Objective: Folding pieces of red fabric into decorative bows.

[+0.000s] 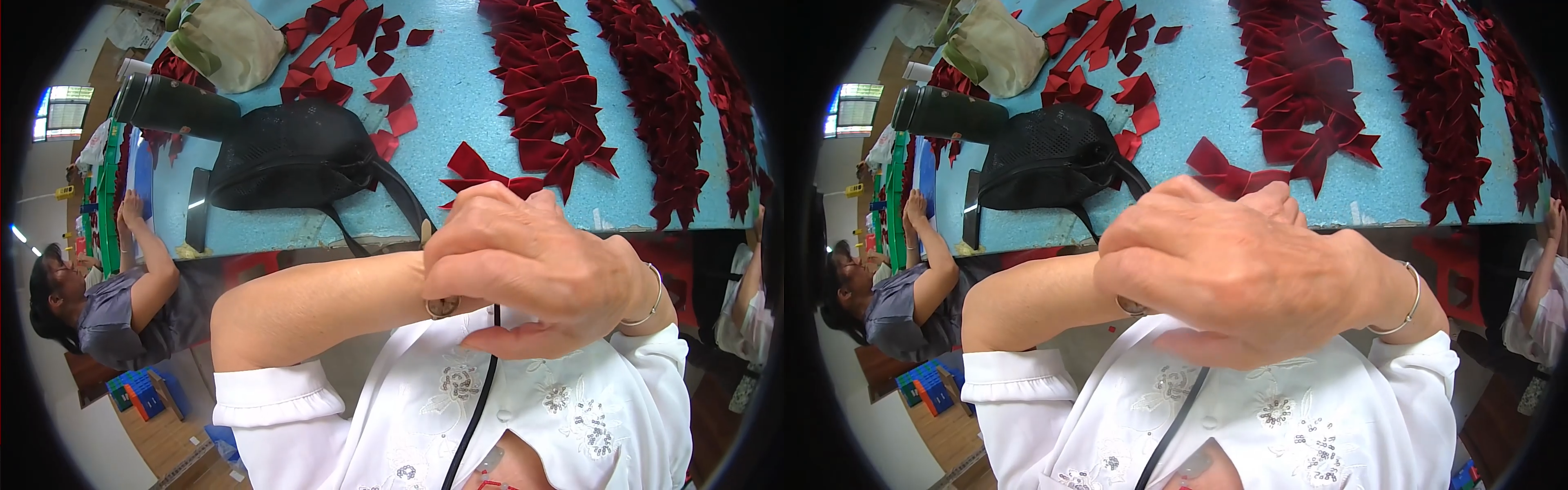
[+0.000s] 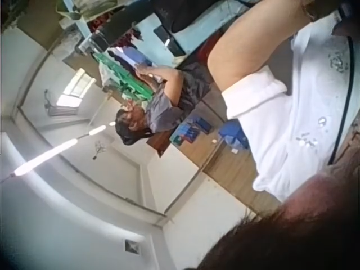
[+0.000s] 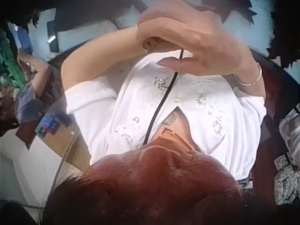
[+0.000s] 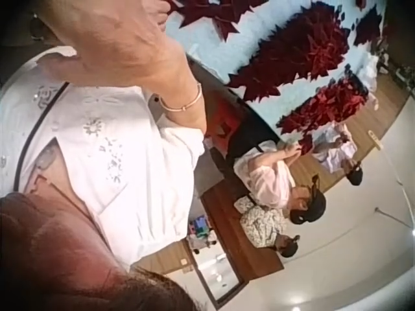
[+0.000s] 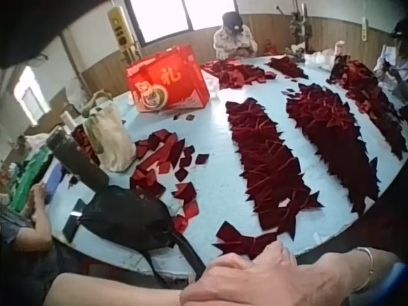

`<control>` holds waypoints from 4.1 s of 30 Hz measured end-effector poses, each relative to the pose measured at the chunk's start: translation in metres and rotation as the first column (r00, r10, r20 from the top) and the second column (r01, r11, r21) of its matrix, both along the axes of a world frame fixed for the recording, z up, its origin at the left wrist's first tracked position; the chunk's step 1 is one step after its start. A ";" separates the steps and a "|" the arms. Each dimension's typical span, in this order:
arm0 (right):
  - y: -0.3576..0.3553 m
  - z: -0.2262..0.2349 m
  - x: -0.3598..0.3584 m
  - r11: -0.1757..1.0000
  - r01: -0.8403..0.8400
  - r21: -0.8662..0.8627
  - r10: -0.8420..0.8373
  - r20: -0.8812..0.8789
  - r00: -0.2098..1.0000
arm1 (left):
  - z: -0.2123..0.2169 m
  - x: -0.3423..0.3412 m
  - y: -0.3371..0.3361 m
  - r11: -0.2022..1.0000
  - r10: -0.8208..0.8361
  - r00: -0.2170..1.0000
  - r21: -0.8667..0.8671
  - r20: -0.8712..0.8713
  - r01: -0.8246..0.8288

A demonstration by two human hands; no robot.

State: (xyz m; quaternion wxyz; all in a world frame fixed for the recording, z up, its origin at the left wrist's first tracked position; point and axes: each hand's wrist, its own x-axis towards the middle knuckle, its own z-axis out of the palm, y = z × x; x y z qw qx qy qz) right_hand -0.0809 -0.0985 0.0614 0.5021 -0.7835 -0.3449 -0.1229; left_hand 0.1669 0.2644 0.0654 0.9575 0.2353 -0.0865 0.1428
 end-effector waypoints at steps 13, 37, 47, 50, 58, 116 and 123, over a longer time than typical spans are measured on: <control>0.007 -0.017 -0.005 0.986 0.157 0.060 -0.153 -0.070 0.986 | -0.010 0.007 -0.003 0.846 -0.071 0.994 0.532 0.086 0.014; -0.001 -0.028 -0.006 0.985 0.129 0.111 -0.113 -0.142 0.983 | 0.015 -0.026 -0.083 0.974 -0.110 0.992 -0.194 0.058 0.120; 0.000 -0.030 -0.003 0.985 0.100 0.137 -0.076 -0.174 0.982 | 0.004 -0.018 -0.069 0.921 -0.366 0.917 -0.078 0.159 0.381; 0.001 -0.031 -0.001 0.984 0.090 0.154 -0.061 -0.187 0.980 | 0.001 -0.013 -0.061 0.891 -0.439 0.880 -0.035 0.184 0.452; 0.001 -0.034 -0.001 0.974 0.079 0.214 -0.025 -0.241 0.970 | -0.013 0.003 -0.031 0.775 -0.626 0.745 0.084 0.231 0.626; -0.056 -0.067 -0.058 0.665 0.739 0.105 -0.537 -0.621 0.572 | -0.038 -0.123 -0.216 -0.334 -0.818 0.570 0.866 -0.071 -0.372; -0.027 -0.080 -0.038 0.708 0.706 -0.016 -0.687 -0.250 0.683 | -0.055 -0.124 -0.224 -0.239 -0.790 0.612 0.939 -0.040 -0.247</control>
